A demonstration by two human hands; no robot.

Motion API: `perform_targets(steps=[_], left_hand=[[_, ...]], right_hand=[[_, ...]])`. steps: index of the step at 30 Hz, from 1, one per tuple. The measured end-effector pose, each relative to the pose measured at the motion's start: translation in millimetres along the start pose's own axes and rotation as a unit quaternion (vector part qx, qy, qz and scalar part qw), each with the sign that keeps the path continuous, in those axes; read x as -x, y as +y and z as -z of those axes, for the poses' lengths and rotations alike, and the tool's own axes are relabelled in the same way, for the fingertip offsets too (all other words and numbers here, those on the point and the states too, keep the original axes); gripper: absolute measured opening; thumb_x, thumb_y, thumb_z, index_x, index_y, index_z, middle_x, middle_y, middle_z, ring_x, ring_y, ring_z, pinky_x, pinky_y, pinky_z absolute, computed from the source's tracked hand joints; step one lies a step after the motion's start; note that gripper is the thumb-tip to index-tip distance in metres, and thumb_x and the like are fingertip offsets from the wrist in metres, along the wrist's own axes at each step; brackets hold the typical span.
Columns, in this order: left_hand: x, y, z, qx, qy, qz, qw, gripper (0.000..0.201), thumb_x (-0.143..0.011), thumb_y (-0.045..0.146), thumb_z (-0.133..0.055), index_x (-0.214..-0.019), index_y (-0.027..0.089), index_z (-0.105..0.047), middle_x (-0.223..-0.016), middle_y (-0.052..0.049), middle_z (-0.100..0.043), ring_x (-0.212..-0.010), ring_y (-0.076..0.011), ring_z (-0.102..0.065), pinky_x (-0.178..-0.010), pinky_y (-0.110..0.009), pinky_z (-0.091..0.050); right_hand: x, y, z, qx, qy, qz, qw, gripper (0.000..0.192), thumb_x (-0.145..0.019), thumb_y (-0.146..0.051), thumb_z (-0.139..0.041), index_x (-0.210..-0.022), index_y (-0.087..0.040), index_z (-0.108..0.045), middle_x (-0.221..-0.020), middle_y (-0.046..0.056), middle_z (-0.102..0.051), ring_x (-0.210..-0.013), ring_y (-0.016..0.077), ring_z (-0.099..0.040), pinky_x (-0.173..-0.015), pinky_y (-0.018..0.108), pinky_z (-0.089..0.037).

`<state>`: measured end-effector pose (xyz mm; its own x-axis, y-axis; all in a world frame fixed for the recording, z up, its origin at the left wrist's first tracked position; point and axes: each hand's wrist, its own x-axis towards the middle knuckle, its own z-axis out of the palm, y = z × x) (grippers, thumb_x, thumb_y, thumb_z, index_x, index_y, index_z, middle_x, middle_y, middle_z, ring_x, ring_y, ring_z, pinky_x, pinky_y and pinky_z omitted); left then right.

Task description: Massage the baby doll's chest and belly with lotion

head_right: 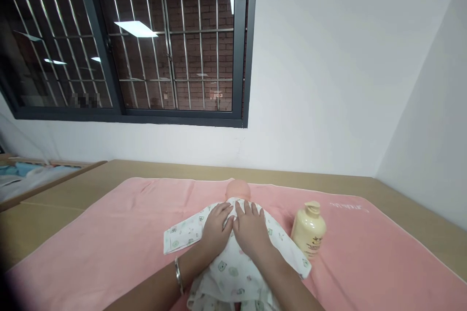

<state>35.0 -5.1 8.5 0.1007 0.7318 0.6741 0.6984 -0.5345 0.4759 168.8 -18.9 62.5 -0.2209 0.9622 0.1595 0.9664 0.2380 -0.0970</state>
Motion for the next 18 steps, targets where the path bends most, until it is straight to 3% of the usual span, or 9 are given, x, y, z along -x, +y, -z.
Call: perform_targets(steps=[4, 7, 10, 13, 18], left_hand=[[4, 1, -0.6, -0.015, 0.037, 0.014, 0.999, 0.027, -0.088, 0.022, -0.046, -0.105, 0.022, -0.067, -0.107, -0.009, -0.068, -0.103, -0.0244, -0.062, -0.092, -0.044, -0.051], [5, 1, -1.1, -0.033, 0.026, 0.057, 0.998, 0.029, -0.088, 0.026, -0.047, -0.109, 0.020, -0.066, -0.107, -0.010, -0.067, -0.103, -0.0256, -0.061, -0.092, -0.043, -0.050], [2, 0, -1.9, -0.043, -0.008, 0.094, 0.995, 0.041, -0.089, 0.030, -0.046, -0.125, 0.017, -0.060, -0.125, -0.014, -0.061, -0.118, -0.0289, -0.055, -0.101, -0.046, -0.045], [-1, -2, -2.4, -0.038, -0.041, 0.088, 0.995, 0.047, -0.091, 0.032, -0.044, -0.134, 0.016, -0.054, -0.140, -0.013, -0.055, -0.133, -0.0301, -0.045, -0.112, -0.049, -0.035], [0, -2, -2.3, -0.021, -0.028, 0.037, 0.999, 0.041, -0.092, 0.027, -0.042, -0.126, 0.017, -0.061, -0.131, -0.010, -0.063, -0.125, -0.0261, -0.053, -0.111, -0.046, -0.039]], right_hand=[[9, -11, 2, 0.032, 0.018, -0.031, 0.999, 0.051, -0.096, -0.026, -0.032, -0.142, -0.008, -0.047, -0.143, 0.024, -0.048, -0.130, 0.0324, -0.047, -0.103, 0.044, -0.039], [9, -6, 6, 0.005, 0.006, -0.059, 0.998, 0.053, -0.097, -0.030, -0.030, -0.142, -0.006, -0.047, -0.142, 0.025, -0.048, -0.128, 0.0320, -0.050, -0.098, 0.042, -0.043], [3, 5, 8, -0.043, -0.013, -0.051, 0.998, 0.056, -0.096, -0.035, -0.032, -0.145, -0.009, -0.043, -0.148, 0.020, -0.043, -0.137, 0.0314, -0.040, -0.107, 0.043, -0.035], [-4, 15, 5, -0.063, -0.009, -0.028, 0.998, 0.058, -0.096, -0.036, -0.033, -0.150, -0.016, -0.037, -0.156, 0.013, -0.034, -0.144, 0.0314, -0.029, -0.114, 0.047, -0.025], [-2, 11, 1, -0.037, 0.004, -0.007, 0.999, 0.055, -0.097, -0.031, -0.030, -0.151, -0.020, -0.036, -0.154, 0.011, -0.038, -0.141, 0.0322, -0.033, -0.113, 0.050, -0.025]])
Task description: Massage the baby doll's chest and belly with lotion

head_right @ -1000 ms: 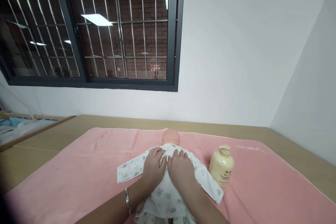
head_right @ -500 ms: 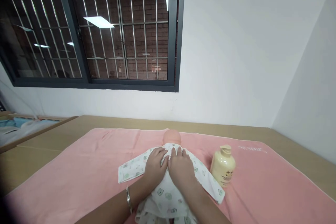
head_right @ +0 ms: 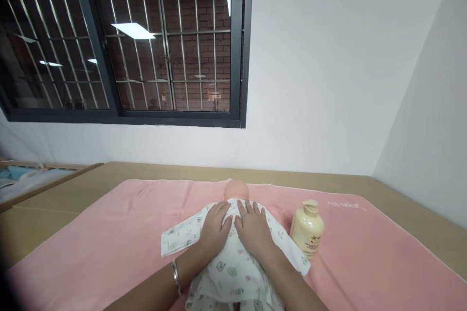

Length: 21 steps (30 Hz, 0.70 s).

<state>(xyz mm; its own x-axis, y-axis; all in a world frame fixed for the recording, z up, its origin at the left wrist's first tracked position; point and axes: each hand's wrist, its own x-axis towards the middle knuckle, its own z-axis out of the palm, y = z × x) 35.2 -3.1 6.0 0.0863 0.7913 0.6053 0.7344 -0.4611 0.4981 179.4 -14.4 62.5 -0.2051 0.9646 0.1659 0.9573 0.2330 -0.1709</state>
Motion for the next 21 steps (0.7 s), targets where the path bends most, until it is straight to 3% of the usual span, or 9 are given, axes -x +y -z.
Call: perform_targets(steps=[3, 6, 10, 15, 18, 21], left_hand=[[5, 2, -1.9, -0.017, 0.041, 0.003, 0.999, 0.037, -0.091, 0.027, -0.044, -0.120, 0.020, -0.065, -0.125, -0.009, -0.067, -0.121, -0.0269, -0.057, -0.109, -0.048, -0.042], [7, 3, -4.4, -0.040, 0.046, 0.041, 0.997, 0.039, -0.090, 0.030, -0.046, -0.122, 0.019, -0.064, -0.127, -0.011, -0.065, -0.125, -0.0297, -0.054, -0.109, -0.050, -0.041], [1, 1, -4.5, -0.037, 0.009, 0.059, 0.998, 0.046, -0.090, 0.033, -0.046, -0.133, 0.017, -0.057, -0.136, -0.012, -0.059, -0.132, -0.0314, -0.048, -0.111, -0.051, -0.037], [-3, 1, -1.9, -0.011, 0.010, -0.018, 1.000, 0.040, -0.092, 0.025, -0.041, -0.126, 0.020, -0.061, -0.131, -0.009, -0.063, -0.124, -0.0265, -0.054, -0.109, -0.048, -0.041], [0, 3, -2.4, -0.012, 0.035, -0.026, 0.999, 0.038, -0.092, 0.022, -0.040, -0.121, 0.020, -0.065, -0.126, -0.008, -0.066, -0.120, -0.0256, -0.057, -0.107, -0.047, -0.043], [1, 5, -3.8, -0.024, 0.043, 0.016, 0.999, 0.037, -0.091, 0.026, -0.043, -0.120, 0.020, -0.065, -0.123, -0.009, -0.067, -0.120, -0.0276, -0.057, -0.107, -0.048, -0.042]], right_hand=[[7, -11, 0, 0.040, 0.012, 0.000, 0.999, 0.054, -0.096, -0.025, -0.032, -0.148, -0.014, -0.042, -0.144, 0.018, -0.050, -0.132, 0.0312, -0.045, -0.109, 0.044, -0.031], [10, -17, 0, 0.073, 0.009, -0.024, 0.997, 0.054, -0.095, -0.021, -0.030, -0.144, -0.005, -0.045, -0.136, 0.024, -0.055, -0.126, 0.0318, -0.051, -0.104, 0.041, -0.037], [1, -8, 0, 0.034, 0.008, -0.033, 0.999, 0.054, -0.096, -0.027, -0.031, -0.146, -0.010, -0.043, -0.145, 0.019, -0.048, -0.136, 0.0327, -0.041, -0.109, 0.047, -0.032], [-5, 1, 1, 0.001, 0.006, -0.007, 1.000, 0.055, -0.095, -0.029, -0.030, -0.149, -0.022, -0.040, -0.153, 0.010, -0.040, -0.141, 0.0318, -0.034, -0.112, 0.051, -0.026], [0, -6, 1, 0.018, 0.006, 0.002, 1.000, 0.054, -0.095, -0.024, -0.030, -0.146, -0.014, -0.045, -0.147, 0.014, -0.047, -0.138, 0.0298, -0.039, -0.113, 0.045, -0.027], [4, -12, 0, 0.024, 0.007, -0.003, 1.000, 0.053, -0.095, -0.020, -0.028, -0.139, -0.004, -0.051, -0.140, 0.021, -0.053, -0.135, 0.0285, -0.044, -0.113, 0.039, -0.029]])
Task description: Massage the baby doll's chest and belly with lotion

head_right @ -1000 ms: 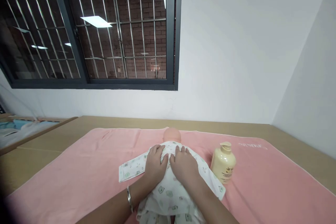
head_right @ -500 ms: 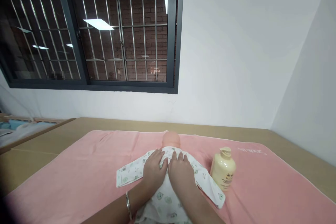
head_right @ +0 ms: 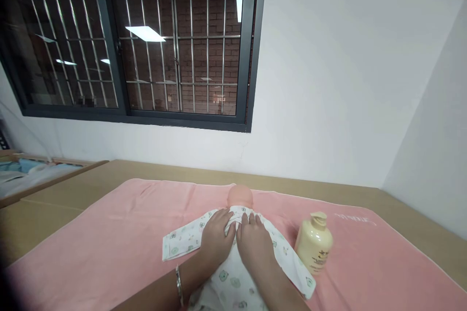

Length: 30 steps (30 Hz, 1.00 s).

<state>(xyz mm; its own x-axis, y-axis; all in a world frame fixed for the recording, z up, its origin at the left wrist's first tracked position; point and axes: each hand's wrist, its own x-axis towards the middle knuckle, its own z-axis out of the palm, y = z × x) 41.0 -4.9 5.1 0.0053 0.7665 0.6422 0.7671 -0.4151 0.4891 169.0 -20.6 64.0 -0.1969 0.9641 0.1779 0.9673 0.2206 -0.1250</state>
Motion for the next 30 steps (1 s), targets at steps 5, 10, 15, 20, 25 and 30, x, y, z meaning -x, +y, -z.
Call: perform_targets(steps=[5, 10, 15, 20, 25, 30], left_hand=[[-5, -4, -3.2, -0.015, -0.036, 0.045, 0.998, 0.043, -0.089, 0.032, -0.046, -0.129, 0.021, -0.059, -0.133, -0.009, -0.061, -0.129, -0.0306, -0.049, -0.110, -0.048, -0.037], [-6, -7, -6.0, 0.003, -0.045, 0.043, 0.998, 0.046, -0.089, 0.032, -0.045, -0.131, 0.019, -0.057, -0.136, -0.011, -0.059, -0.130, -0.0313, -0.047, -0.111, -0.049, -0.035], [-5, -6, -4.7, 0.016, -0.040, 0.052, 0.998, 0.045, -0.089, 0.032, -0.045, -0.131, 0.020, -0.057, -0.134, -0.010, -0.060, -0.128, -0.0300, -0.049, -0.111, -0.048, -0.035], [-6, -6, -4.0, 0.025, -0.039, 0.054, 0.997, 0.045, -0.088, 0.032, -0.046, -0.130, 0.019, -0.058, -0.135, -0.010, -0.059, -0.128, -0.0292, -0.049, -0.111, -0.047, -0.035], [-6, -6, -4.1, 0.019, -0.046, 0.053, 0.997, 0.045, -0.088, 0.032, -0.046, -0.130, 0.019, -0.058, -0.135, -0.011, -0.059, -0.128, -0.0304, -0.049, -0.110, -0.048, -0.036], [-7, -4, -0.8, 0.034, -0.062, 0.067, 0.995, 0.047, -0.087, 0.032, -0.045, -0.130, 0.018, -0.057, -0.136, -0.010, -0.059, -0.130, -0.0289, -0.047, -0.112, -0.046, -0.033]], right_hand=[[-9, 13, -4, -0.043, 0.009, -0.031, 0.999, 0.053, -0.095, -0.032, -0.033, -0.141, -0.012, -0.050, -0.145, 0.015, -0.050, -0.138, 0.0292, -0.039, -0.112, 0.042, -0.031], [-14, 24, -14, -0.063, 0.023, -0.014, 0.998, 0.056, -0.094, -0.037, -0.031, -0.145, -0.019, -0.044, -0.152, 0.008, -0.043, -0.143, 0.0291, -0.031, -0.115, 0.049, -0.023], [-12, 23, -18, -0.063, 0.031, -0.019, 0.997, 0.056, -0.095, -0.037, -0.030, -0.146, -0.019, -0.044, -0.152, 0.008, -0.042, -0.142, 0.0285, -0.032, -0.115, 0.049, -0.022], [-13, 24, -18, -0.066, 0.030, -0.021, 0.997, 0.056, -0.095, -0.037, -0.031, -0.146, -0.019, -0.044, -0.151, 0.008, -0.043, -0.142, 0.0280, -0.031, -0.116, 0.049, -0.022], [-12, 24, -18, -0.068, 0.033, -0.016, 0.997, 0.055, -0.095, -0.037, -0.031, -0.146, -0.019, -0.044, -0.151, 0.007, -0.044, -0.142, 0.0274, -0.031, -0.116, 0.048, -0.022], [-11, 25, -20, -0.079, 0.038, -0.013, 0.996, 0.055, -0.095, -0.037, -0.033, -0.145, -0.019, -0.044, -0.151, 0.008, -0.043, -0.143, 0.0274, -0.031, -0.116, 0.048, -0.023]])
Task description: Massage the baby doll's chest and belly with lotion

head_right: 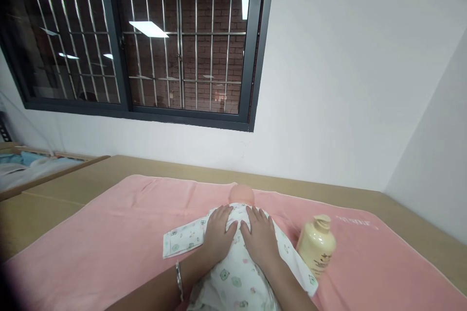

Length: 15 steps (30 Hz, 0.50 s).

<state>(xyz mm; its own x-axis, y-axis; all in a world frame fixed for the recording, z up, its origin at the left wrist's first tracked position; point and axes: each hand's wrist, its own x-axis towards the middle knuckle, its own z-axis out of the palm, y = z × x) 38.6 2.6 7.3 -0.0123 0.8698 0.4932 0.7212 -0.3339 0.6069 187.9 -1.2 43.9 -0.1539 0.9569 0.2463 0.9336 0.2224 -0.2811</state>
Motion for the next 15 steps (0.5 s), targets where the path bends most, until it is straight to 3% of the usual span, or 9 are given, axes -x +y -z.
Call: perform_targets(steps=[15], left_hand=[[1.6, 2.3, 2.8, -0.012, -0.004, 0.010, 1.000, 0.048, -0.088, 0.033, -0.042, -0.131, 0.017, -0.056, -0.138, -0.009, -0.057, -0.131, -0.0280, -0.047, -0.113, -0.045, -0.033]], right_hand=[[0.7, -2.6, 2.1, 0.000, -0.007, -0.009, 1.000, 0.054, -0.094, -0.037, -0.032, -0.144, -0.020, -0.045, -0.152, 0.008, -0.041, -0.142, 0.0286, -0.031, -0.115, 0.051, -0.022]])
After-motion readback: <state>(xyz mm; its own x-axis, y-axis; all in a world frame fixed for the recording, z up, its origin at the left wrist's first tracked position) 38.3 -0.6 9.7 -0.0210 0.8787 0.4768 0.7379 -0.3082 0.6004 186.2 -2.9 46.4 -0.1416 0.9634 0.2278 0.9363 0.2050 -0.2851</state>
